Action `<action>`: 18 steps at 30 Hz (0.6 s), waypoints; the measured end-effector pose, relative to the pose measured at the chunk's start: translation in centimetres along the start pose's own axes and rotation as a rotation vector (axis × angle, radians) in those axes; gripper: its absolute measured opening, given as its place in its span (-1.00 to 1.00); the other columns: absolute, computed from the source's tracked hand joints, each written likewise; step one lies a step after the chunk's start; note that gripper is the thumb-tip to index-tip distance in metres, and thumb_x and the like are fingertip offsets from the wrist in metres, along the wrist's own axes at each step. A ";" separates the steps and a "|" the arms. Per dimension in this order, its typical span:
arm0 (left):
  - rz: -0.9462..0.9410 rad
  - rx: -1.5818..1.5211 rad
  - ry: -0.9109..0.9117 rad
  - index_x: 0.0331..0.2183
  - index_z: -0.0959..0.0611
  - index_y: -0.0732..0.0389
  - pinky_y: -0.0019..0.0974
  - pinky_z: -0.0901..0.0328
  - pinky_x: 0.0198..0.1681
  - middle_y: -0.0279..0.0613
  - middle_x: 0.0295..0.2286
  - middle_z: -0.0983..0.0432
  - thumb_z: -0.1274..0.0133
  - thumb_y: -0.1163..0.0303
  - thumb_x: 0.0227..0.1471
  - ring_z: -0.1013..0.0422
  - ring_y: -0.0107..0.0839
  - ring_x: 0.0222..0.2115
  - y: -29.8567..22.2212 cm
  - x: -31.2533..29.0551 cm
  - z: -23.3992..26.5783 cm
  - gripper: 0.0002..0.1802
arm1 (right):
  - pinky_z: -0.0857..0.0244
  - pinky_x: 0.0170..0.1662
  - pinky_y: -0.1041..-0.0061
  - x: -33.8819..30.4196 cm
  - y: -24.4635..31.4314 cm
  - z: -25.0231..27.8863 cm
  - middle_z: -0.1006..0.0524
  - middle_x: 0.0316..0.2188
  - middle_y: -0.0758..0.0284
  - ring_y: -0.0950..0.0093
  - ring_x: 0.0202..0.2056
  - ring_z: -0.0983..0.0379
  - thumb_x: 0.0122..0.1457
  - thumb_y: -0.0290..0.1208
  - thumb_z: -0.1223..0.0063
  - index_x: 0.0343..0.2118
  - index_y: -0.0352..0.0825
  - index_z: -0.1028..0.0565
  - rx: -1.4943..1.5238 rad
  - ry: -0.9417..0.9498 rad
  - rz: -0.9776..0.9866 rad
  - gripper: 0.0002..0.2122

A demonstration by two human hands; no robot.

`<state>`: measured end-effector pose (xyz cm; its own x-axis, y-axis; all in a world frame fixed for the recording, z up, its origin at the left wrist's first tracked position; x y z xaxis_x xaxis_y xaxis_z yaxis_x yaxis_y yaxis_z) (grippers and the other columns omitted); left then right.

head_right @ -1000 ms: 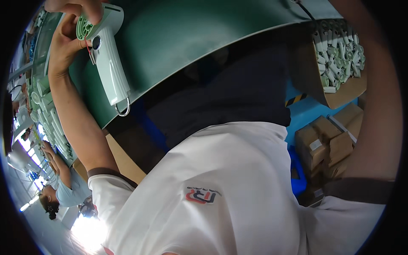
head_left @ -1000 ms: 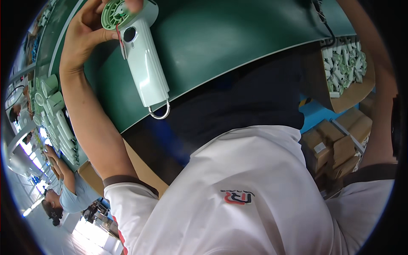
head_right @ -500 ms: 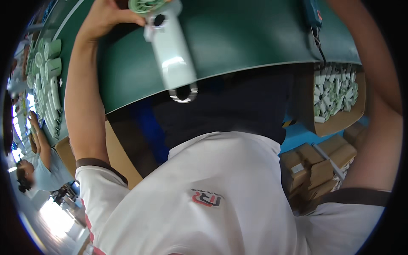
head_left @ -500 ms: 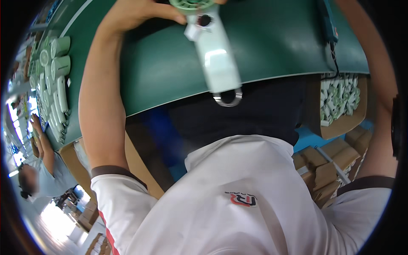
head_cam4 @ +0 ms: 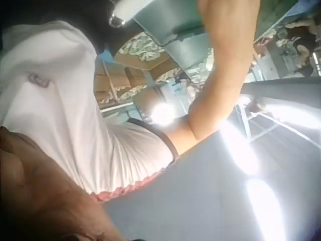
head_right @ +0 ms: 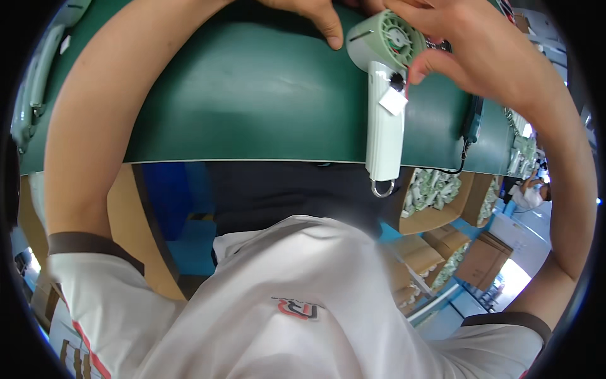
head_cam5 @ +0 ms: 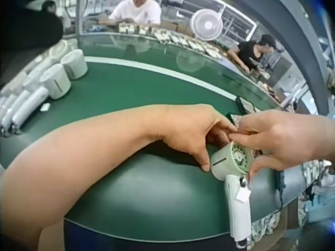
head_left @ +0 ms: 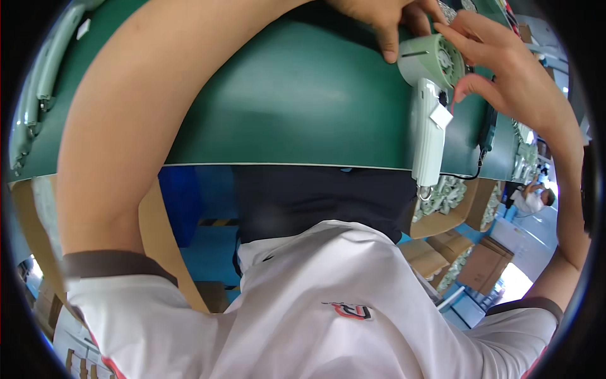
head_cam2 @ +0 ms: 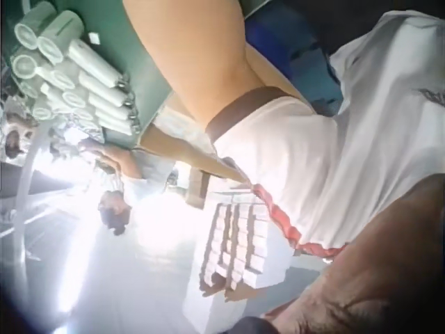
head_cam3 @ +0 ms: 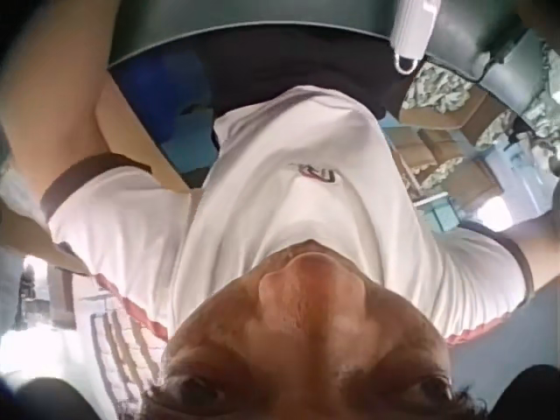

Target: Assembling handheld electric fans on an assembly line using an electric screwdriver.

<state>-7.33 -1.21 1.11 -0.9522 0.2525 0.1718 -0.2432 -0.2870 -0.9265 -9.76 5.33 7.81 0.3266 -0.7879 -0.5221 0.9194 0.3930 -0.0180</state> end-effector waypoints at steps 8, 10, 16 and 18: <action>-0.073 0.000 0.026 0.07 -0.59 0.34 -0.28 -0.43 0.00 -0.07 -0.14 -0.69 -0.44 0.68 -0.33 -0.57 -0.30 -0.11 0.3 0.5 0.5 -0.20 | -0.35 -0.06 0.23 -0.5 0.7 0.7 -0.41 -0.05 0.01 0.03 -0.12 -0.42 -0.04 -0.41 -0.34 0.18 -0.54 -0.40 -0.044 -0.057 0.048 -0.33; -0.079 -0.043 0.020 0.04 -0.60 0.35 -0.28 -0.44 -0.01 -0.06 -0.13 -0.69 -0.43 0.70 -0.33 -0.57 -0.31 -0.13 0.1 0.2 0.6 -0.24 | -0.34 -0.07 0.22 -0.1 0.8 0.3 -0.41 -0.06 0.02 0.05 -0.14 -0.41 -0.05 -0.41 -0.35 0.17 -0.55 -0.40 -0.027 -0.025 0.040 -0.33; -0.104 -0.075 -0.025 0.00 -0.61 0.39 -0.27 -0.45 -0.05 -0.04 -0.13 -0.69 -0.43 0.70 -0.34 -0.60 -0.30 -0.14 -0.2 0.0 1.1 -0.27 | -0.34 -0.13 0.21 0.2 1.0 0.3 -0.43 -0.12 0.06 0.09 -0.20 -0.41 -0.09 -0.42 -0.39 0.19 -0.55 -0.38 -0.001 -0.014 0.044 -0.28; -0.079 -0.012 -0.049 -0.02 -0.63 0.39 -0.27 -0.46 -0.05 -0.04 -0.15 -0.70 -0.43 0.70 -0.34 -0.61 -0.29 -0.15 -0.1 0.1 1.0 -0.29 | -0.34 -0.13 0.21 -0.2 1.0 0.1 -0.43 -0.12 0.06 0.09 -0.21 -0.41 -0.09 -0.43 -0.39 0.19 -0.54 -0.39 0.002 -0.038 0.041 -0.28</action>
<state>-7.55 -2.05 1.52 -0.9380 0.2287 0.2605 -0.3163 -0.2569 -0.9132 -8.92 5.84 7.97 0.3720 -0.7887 -0.4894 0.9055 0.4244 0.0042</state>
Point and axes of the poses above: each hand's wrist, its own x-axis towards the middle knuckle, its own z-axis out of the back of the hand, y = z × x, the point moved 9 cm from there along x, towards the middle knuckle
